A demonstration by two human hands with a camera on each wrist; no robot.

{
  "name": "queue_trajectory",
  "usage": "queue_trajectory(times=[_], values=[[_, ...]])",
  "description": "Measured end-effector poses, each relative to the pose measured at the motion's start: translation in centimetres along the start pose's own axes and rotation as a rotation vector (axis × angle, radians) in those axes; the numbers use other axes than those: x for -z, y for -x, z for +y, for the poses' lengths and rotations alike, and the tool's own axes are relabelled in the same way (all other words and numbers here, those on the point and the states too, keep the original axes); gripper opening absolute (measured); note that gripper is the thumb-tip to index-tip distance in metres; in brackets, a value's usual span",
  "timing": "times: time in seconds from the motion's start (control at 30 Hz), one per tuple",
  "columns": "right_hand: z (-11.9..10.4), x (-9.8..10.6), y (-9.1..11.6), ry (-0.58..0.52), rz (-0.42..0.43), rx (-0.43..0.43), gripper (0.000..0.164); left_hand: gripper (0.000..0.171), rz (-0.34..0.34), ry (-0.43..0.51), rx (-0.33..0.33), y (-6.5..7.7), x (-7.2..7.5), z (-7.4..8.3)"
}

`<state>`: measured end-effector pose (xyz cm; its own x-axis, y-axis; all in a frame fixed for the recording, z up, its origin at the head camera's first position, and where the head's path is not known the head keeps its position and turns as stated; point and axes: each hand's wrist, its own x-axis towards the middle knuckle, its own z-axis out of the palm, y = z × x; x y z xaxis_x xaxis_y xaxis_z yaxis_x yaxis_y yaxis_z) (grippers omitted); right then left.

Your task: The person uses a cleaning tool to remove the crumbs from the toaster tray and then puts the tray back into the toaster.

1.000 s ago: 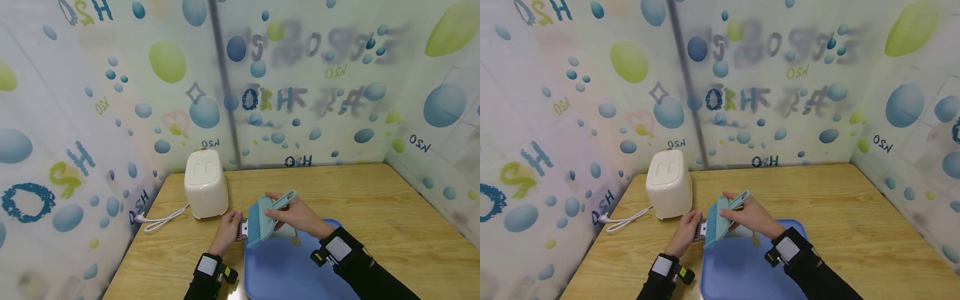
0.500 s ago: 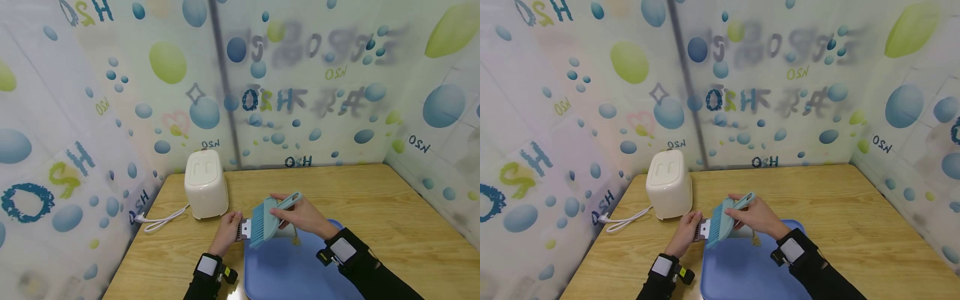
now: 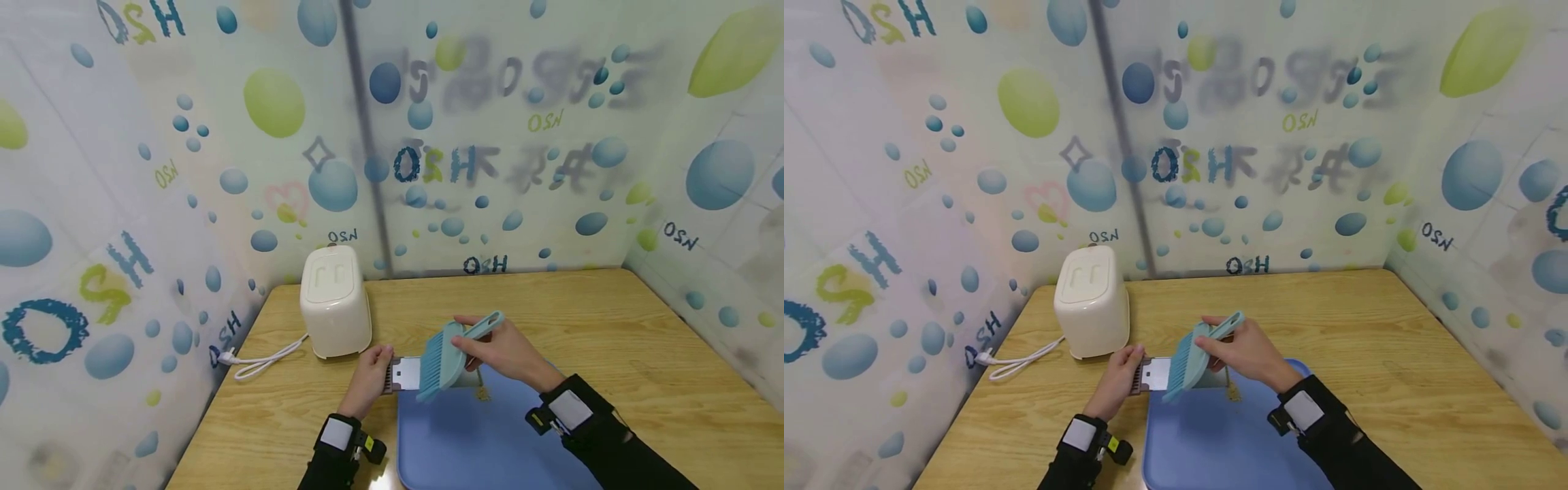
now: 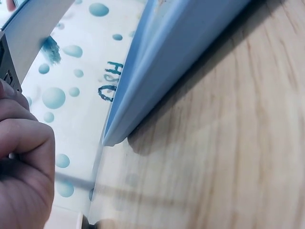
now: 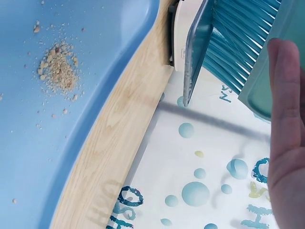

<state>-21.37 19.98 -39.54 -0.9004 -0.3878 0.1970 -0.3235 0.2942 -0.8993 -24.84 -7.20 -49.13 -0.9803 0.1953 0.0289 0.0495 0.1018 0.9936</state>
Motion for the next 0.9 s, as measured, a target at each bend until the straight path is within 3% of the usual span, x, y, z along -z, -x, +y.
queue_trajectory(times=[0.3,0.9], values=[[0.2,0.4,0.3,0.008,0.047,-0.019,0.057,0.034,-0.017,0.052,0.008,-0.1,0.0,0.0],[0.2,1.1,1.3,0.158,0.176,0.012,0.05,0.036,-0.027,0.079,0.007,0.0,0.1,0.1]])
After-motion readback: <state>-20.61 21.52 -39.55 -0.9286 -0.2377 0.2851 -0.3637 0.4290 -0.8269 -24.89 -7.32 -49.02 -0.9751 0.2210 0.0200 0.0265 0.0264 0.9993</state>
